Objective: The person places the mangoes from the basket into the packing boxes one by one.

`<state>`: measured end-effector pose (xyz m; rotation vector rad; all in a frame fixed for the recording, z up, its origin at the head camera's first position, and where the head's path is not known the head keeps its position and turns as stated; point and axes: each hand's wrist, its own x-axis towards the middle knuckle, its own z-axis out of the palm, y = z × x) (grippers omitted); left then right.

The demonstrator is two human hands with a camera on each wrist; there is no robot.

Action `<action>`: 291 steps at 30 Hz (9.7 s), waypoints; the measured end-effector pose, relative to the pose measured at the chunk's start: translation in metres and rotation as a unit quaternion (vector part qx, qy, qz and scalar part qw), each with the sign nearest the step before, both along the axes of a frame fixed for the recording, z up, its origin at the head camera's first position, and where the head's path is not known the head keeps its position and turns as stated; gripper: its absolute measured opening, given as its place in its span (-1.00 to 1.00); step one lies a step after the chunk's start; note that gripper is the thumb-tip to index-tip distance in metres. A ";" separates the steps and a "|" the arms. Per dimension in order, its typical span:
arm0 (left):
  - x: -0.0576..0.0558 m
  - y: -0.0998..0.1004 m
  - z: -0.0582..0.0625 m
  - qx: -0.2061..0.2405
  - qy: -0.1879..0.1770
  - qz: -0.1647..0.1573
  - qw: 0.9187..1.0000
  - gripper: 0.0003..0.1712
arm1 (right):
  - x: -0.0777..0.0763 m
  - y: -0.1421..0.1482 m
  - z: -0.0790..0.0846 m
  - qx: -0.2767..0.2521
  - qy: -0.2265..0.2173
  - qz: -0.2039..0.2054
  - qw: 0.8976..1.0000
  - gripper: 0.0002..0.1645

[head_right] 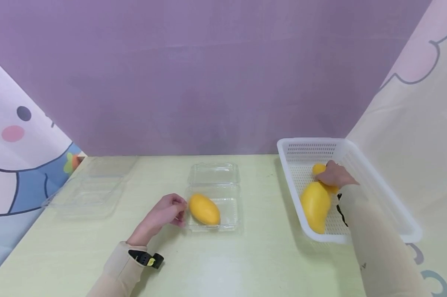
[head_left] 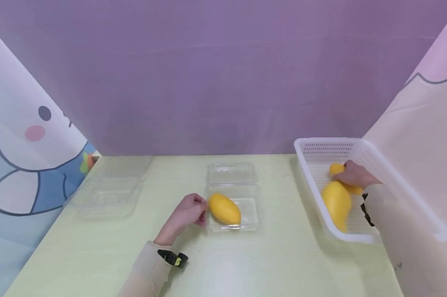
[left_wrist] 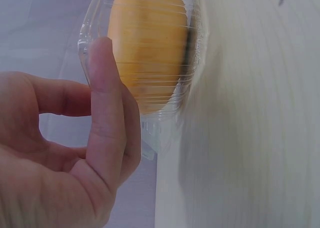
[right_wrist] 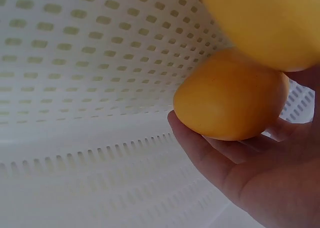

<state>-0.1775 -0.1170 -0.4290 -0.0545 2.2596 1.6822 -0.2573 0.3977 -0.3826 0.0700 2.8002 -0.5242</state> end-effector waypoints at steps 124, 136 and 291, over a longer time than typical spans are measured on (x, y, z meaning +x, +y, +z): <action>-0.001 0.001 -0.001 0.001 -0.004 0.001 1.000 -0.88 | 0.039 -0.144 0.079 -0.131 0.121 0.100 0.979 -0.43; -0.002 0.003 0.000 0.001 -0.004 -0.004 1.000 -0.88 | 0.053 -0.161 0.080 -0.149 0.117 0.083 0.978 -0.40; 0.001 0.001 0.004 -0.005 -0.004 0.006 1.000 -0.85 | 0.068 -0.274 -0.016 -0.074 0.206 0.144 0.965 -0.49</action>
